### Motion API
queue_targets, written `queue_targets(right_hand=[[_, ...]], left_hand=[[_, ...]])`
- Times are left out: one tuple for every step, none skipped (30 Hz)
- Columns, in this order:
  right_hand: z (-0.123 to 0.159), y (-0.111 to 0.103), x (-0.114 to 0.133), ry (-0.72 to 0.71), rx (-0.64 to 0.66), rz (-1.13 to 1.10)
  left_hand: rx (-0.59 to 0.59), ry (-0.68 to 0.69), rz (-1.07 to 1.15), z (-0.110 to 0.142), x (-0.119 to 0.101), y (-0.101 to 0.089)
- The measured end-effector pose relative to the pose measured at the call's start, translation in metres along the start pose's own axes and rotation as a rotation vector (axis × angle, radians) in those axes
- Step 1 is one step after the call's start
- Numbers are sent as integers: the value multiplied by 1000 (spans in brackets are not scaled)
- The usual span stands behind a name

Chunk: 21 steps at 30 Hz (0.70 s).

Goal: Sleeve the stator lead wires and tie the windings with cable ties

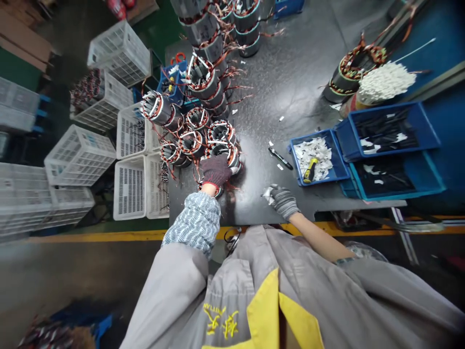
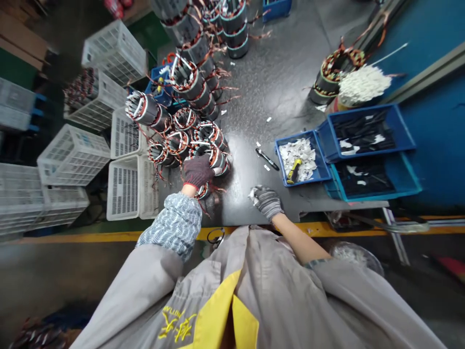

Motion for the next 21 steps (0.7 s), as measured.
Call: queue_targets(right_hand=[[-7,-2,8,-44,80,77],[-12,-4,15,-76,154,142],[-17,-6,21,-92,210,189],[-20,-8,26,-96,249,217],[-22,-10,29,-92,271,228],[-23,-12,31,-85,278,226],[-23,-13,31,-74,279,219],[-23,-15,30,-56,275,211],[-23,-17,27,-28,270,206],[-24,-20,22,10,266,205],[-28,-26,18,53,256,202],[-34,-34,14,92,234,195],[-45,-44,13,117,197,181],[-60,-58,16,115,144,165],[-80,-74,24,77,76,152],[-103,-91,38,6,1,146],[-129,-108,56,-93,-69,156],[-156,-124,79,-210,-121,183],[-182,-136,103,-332,-150,218],[-207,-144,126,-433,-137,259],[-228,-148,147,-514,-100,296]], left_hand=[[29,-1,-12,-2,1,-2],[55,3,-28,-4,1,-4],[77,8,-47,-5,1,-6],[94,12,-69,-5,1,-8],[106,13,-98,-4,2,-10],[118,8,-133,-1,2,-11],[129,4,-172,3,3,-12],[139,5,-209,9,3,-13],[151,12,-241,16,3,-13],[160,20,-264,25,3,-12],[171,29,-278,34,2,-11],[180,38,-283,43,0,-10],[190,48,-283,52,-3,-8],[198,51,-280,60,-6,-5],[199,44,-275,67,-9,-3],[192,27,-267,72,-12,-1],[183,-2,-258,75,-14,1],[175,-34,-247,77,-16,3],[175,-62,-236,78,-17,4],[184,-82,-229,78,-18,6],[202,-87,-224,77,-18,8]])
Point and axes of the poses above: each hand's wrist, its own z-axis away from the middle knuckle, its own y-axis out of the palm, x = y × z, the point moved 5 cm from there along -z, towards the middle knuckle, and after that the axes turned 10 degrees about -y, right-handed, at the moved point
